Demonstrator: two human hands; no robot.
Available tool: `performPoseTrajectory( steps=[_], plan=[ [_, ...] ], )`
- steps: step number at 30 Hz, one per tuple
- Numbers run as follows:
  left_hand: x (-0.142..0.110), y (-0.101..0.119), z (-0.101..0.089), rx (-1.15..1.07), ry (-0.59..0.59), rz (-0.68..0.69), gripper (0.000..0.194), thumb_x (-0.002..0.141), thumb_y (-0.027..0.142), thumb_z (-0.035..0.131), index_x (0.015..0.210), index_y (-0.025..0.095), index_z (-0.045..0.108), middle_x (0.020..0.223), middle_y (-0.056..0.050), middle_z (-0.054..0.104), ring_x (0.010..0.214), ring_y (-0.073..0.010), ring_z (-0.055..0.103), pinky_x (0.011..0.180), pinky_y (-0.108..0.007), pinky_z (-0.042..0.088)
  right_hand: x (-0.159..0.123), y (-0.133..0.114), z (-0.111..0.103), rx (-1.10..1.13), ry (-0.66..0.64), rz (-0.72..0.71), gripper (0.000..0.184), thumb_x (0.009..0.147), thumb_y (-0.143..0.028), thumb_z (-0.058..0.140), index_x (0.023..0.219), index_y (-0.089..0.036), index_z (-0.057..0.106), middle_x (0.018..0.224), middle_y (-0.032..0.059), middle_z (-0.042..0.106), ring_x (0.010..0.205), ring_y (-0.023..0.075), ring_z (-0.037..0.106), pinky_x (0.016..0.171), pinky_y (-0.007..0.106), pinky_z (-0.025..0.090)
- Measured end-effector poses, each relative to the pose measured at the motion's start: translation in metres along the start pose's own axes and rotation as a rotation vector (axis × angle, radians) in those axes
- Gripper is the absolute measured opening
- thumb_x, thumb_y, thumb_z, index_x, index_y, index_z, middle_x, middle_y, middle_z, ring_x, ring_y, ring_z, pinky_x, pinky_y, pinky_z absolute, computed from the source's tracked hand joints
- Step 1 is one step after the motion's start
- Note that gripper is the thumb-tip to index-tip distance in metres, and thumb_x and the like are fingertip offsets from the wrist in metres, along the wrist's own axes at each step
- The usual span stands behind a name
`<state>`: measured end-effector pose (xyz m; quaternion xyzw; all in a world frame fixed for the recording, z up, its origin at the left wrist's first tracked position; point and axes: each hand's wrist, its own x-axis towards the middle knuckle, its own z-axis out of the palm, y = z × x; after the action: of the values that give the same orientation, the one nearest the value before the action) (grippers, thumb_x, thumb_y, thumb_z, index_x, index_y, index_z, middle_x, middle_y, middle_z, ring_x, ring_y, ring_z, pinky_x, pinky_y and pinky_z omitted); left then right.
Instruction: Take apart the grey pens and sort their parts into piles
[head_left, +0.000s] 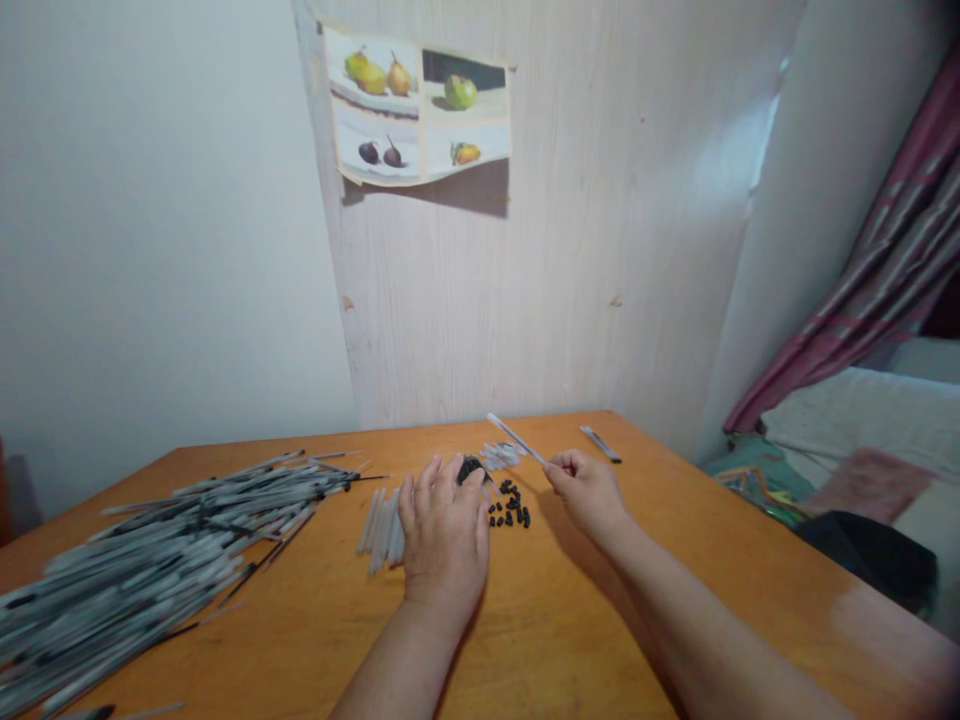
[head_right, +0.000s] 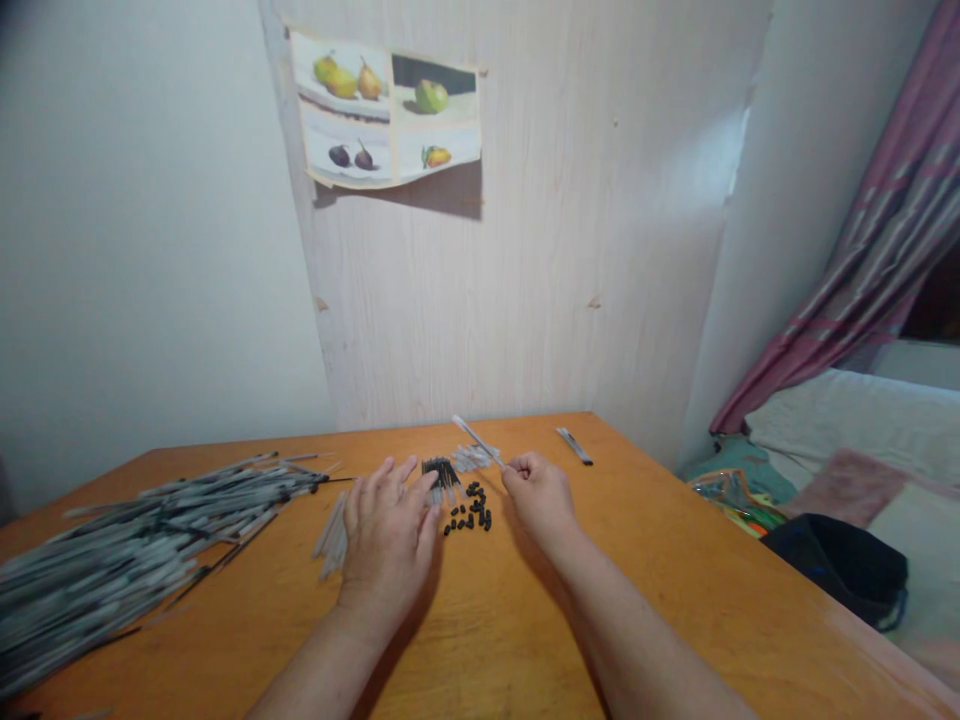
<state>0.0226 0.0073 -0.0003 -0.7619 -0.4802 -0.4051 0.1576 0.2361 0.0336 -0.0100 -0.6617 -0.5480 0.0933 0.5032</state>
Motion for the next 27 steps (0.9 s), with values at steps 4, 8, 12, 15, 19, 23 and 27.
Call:
performPoseTrajectory(
  steps=[4, 8, 12, 15, 19, 23, 27],
  plan=[
    [-0.002, -0.001, 0.003, -0.011, -0.005, 0.012, 0.031, 0.087, 0.023, 0.058, 0.116, 0.024, 0.067, 0.135, -0.010, 0.059, 0.133, -0.0334, 0.043, 0.113, -0.061, 0.026, 0.021, 0.010, -0.015, -0.216, 0.076, 0.045, 0.022, 0.080, -0.034, 0.054, 0.070, -0.019, 0.067, 0.067, 0.0029, 0.065, 0.064, 0.0167, 0.058, 0.058, 0.026, 0.035],
    [-0.002, 0.000, 0.004, -0.033, -0.021, 0.022, 0.030, 0.087, 0.022, 0.057, 0.114, 0.024, 0.068, 0.135, -0.009, 0.059, 0.133, -0.0333, 0.042, 0.112, -0.061, 0.027, 0.039, 0.019, -0.035, -0.422, 0.093, 0.153, 0.023, 0.083, -0.035, 0.052, 0.076, -0.020, 0.069, 0.073, 0.0054, 0.069, 0.070, 0.0187, 0.061, 0.058, 0.027, 0.034],
    [-0.002, 0.002, 0.003, -0.046, -0.030, 0.022, 0.029, 0.088, 0.022, 0.056, 0.114, 0.025, 0.069, 0.135, -0.009, 0.059, 0.134, -0.0334, 0.042, 0.111, -0.061, 0.028, 0.054, 0.040, -0.050, -0.567, 0.091, 0.291, 0.031, 0.088, -0.042, 0.048, 0.087, -0.022, 0.071, 0.087, 0.0095, 0.071, 0.080, 0.0234, 0.064, 0.060, 0.029, 0.038],
    [-0.003, 0.002, 0.003, -0.055, -0.033, 0.024, 0.029, 0.088, 0.023, 0.056, 0.113, 0.025, 0.069, 0.134, -0.009, 0.060, 0.133, -0.0331, 0.042, 0.111, -0.059, 0.028, 0.059, 0.058, -0.055, -0.621, 0.079, 0.385, 0.032, 0.089, -0.043, 0.046, 0.093, -0.023, 0.071, 0.094, 0.0107, 0.071, 0.086, 0.0263, 0.066, 0.064, 0.031, 0.042],
    [-0.004, 0.002, 0.005, -0.062, -0.040, 0.036, 0.028, 0.088, 0.024, 0.057, 0.112, 0.026, 0.070, 0.133, -0.008, 0.060, 0.133, -0.0329, 0.042, 0.111, -0.058, 0.031, 0.059, 0.077, -0.049, -0.657, 0.088, 0.428, 0.029, 0.090, -0.037, 0.046, 0.092, -0.022, 0.071, 0.094, 0.0134, 0.071, 0.089, 0.0296, 0.066, 0.070, 0.036, 0.046],
    [-0.004, 0.002, 0.006, -0.049, -0.041, 0.046, 0.028, 0.089, 0.024, 0.056, 0.113, 0.026, 0.070, 0.132, -0.008, 0.061, 0.132, -0.0325, 0.042, 0.111, -0.059, 0.030, 0.064, 0.089, -0.040, -0.680, 0.083, 0.435, 0.026, 0.090, -0.031, 0.047, 0.094, -0.019, 0.070, 0.096, 0.0155, 0.071, 0.089, 0.0287, 0.067, 0.075, 0.037, 0.047],
    [-0.004, 0.000, 0.006, -0.017, -0.046, 0.073, 0.030, 0.088, 0.024, 0.056, 0.115, 0.025, 0.069, 0.132, -0.009, 0.061, 0.132, -0.0332, 0.042, 0.110, -0.059, 0.032, 0.071, 0.095, -0.036, -0.680, 0.060, 0.421, 0.028, 0.090, -0.030, 0.048, 0.098, -0.015, 0.070, 0.097, 0.0188, 0.070, 0.090, 0.0291, 0.067, 0.075, 0.037, 0.047]
  ],
)
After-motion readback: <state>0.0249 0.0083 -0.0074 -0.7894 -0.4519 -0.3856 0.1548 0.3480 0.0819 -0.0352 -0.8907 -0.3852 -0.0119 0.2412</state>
